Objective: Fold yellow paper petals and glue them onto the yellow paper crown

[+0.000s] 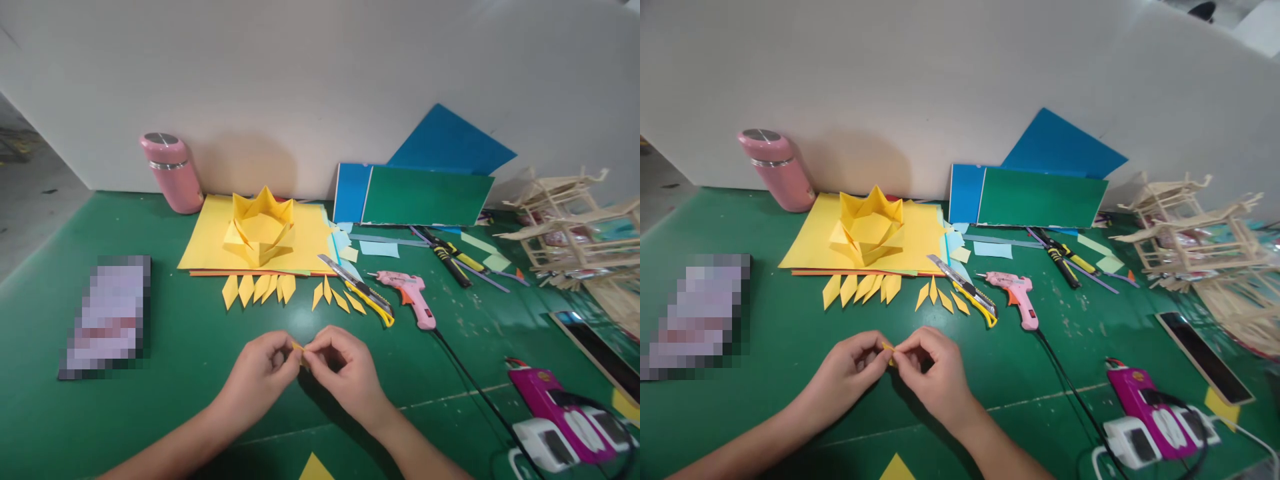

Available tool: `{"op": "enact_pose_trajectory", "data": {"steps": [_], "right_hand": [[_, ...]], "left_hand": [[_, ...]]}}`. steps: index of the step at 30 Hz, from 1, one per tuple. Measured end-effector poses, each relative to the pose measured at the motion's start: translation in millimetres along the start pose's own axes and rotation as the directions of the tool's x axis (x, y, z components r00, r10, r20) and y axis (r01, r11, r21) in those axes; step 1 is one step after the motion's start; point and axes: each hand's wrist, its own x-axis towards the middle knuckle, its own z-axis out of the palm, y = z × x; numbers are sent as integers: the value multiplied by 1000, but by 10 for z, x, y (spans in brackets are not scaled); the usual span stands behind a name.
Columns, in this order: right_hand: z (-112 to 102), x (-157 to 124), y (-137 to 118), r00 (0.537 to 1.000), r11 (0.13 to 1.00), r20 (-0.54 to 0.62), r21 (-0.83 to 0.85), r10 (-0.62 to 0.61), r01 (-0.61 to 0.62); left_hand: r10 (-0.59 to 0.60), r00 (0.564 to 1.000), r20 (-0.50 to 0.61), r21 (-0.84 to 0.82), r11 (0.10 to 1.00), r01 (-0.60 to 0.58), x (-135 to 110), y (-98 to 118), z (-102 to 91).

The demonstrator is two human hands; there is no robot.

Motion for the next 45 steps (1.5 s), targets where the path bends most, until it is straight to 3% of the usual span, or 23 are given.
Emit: {"op": "enact_pose_trajectory", "data": {"steps": [6,8,11,14,18,22,26,38,45], "right_hand": [[9,-14,9,951,934,-1,-188,-310,304],[11,-14,-7,955,934,7,-204,-298,293],[10,-6,-35,983,971,4,-159,-182,180],[3,9,-41,991,980,-24,-153,-134,129],[-13,18,-29,970,933,-11,-276,-244,232],[-32,16,-23,912,832,48,-392,-408,393],[-42,19,-15,866,778,76,-407,-493,479],[-83,17,-54,868,788,137,-371,-478,492],[-93,-1,-44,881,792,188,-386,-434,473]], "left_hand": [[-28,1000,5,-60,998,28,5,-2,-5],[-7,1000,-7,-61,998,6,1,-5,-8],[58,998,-38,-10,998,-58,-13,-7,-10],[99,995,-10,61,993,-98,-25,-10,-7],[97,995,-13,84,992,-96,-26,-29,-1],[54,998,-22,38,998,-53,-19,-35,-13],[-8,1000,-11,-34,999,8,-16,-7,-38],[-99,989,109,-205,972,119,9,52,-110],[-149,982,115,-193,967,169,8,57,-137]]}}
